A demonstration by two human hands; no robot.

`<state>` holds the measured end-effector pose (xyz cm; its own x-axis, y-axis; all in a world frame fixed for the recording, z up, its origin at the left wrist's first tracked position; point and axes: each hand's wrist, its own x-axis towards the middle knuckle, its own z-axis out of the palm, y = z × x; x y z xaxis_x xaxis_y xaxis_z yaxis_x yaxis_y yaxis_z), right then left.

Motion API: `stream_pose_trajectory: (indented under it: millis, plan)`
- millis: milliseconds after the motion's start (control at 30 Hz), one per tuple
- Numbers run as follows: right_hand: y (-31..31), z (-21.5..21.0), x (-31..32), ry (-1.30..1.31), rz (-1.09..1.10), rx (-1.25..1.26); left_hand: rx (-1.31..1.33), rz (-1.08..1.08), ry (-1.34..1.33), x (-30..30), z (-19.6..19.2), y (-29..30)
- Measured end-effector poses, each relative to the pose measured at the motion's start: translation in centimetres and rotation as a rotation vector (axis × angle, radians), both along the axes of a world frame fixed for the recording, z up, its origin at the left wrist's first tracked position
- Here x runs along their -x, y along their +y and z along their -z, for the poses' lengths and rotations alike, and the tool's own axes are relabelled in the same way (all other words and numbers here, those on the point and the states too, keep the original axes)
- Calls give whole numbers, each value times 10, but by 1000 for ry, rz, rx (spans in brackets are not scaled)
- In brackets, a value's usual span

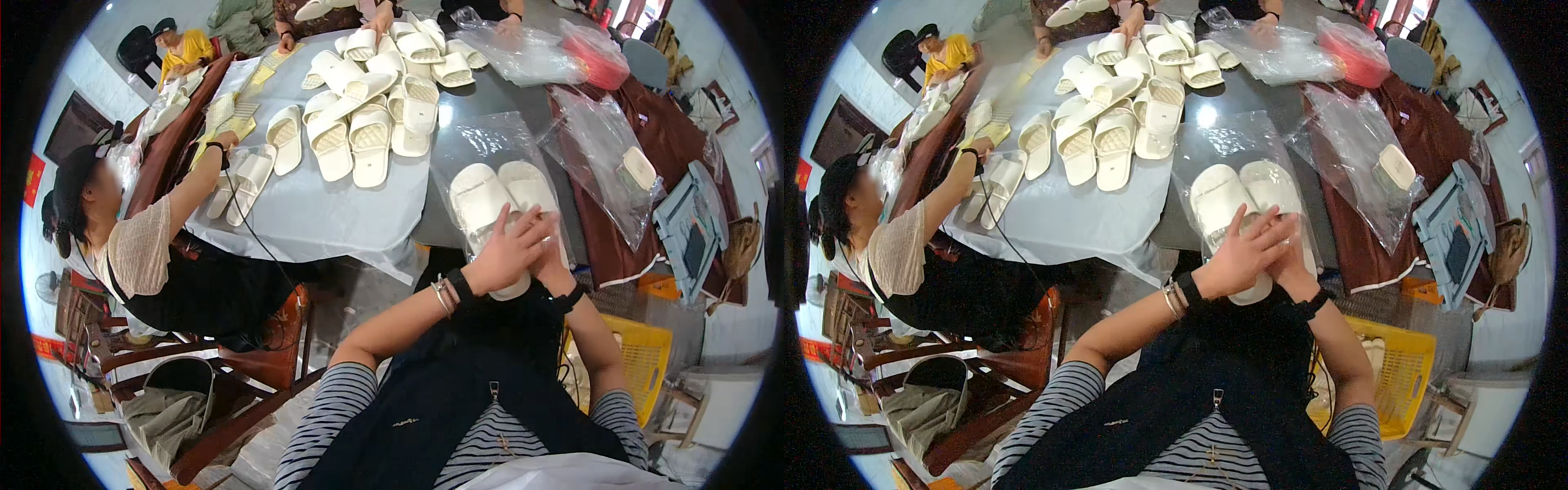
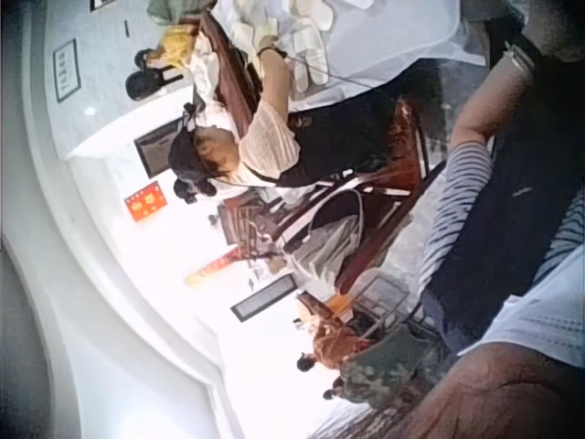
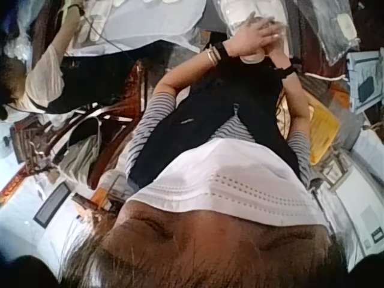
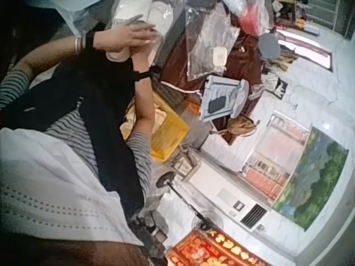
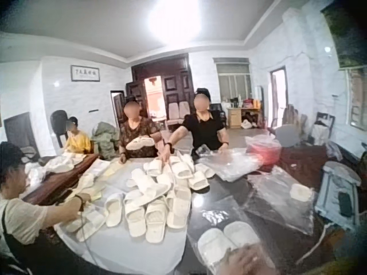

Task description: The recorder is packing white slippers into clear plastic bags and placing them into a yellow basket.

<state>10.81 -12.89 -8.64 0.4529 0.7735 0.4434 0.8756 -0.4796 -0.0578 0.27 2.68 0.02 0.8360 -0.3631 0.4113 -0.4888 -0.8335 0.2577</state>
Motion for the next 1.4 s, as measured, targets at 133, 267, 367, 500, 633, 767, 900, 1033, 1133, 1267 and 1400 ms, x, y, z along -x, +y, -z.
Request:
stream_pose_trajectory:
  millis: [133,267,367,500,633,767,900,1033,1133,1267,1400]
  plan:
    - [3,-9,4,106,13,-39,-58,-2,-17,-11,-5,-7]
    - [10,-36,7,201,25,-81,110,170,29,-7,-4,-17]
    - [18,-51,12,272,32,-113,97,225,-5,22,-6,-11]
    - [33,-46,5,216,34,-288,85,257,-17,31,-5,-22]
    - [42,-28,-7,143,170,-285,103,263,-31,34,-12,-34]
    - [55,-13,-19,52,111,-302,154,114,-43,40,-4,-13]
    - [37,-7,-27,-38,-11,-332,267,-129,-88,59,17,-6]
    - [40,-44,-19,14,-142,-72,410,-301,26,86,19,5]
    - [41,-37,-28,207,88,72,476,-361,113,92,31,4]
    - [29,-32,1,201,46,-56,503,-277,53,94,54,10]
    - [-13,-49,62,368,-8,58,756,-383,-48,99,57,16]
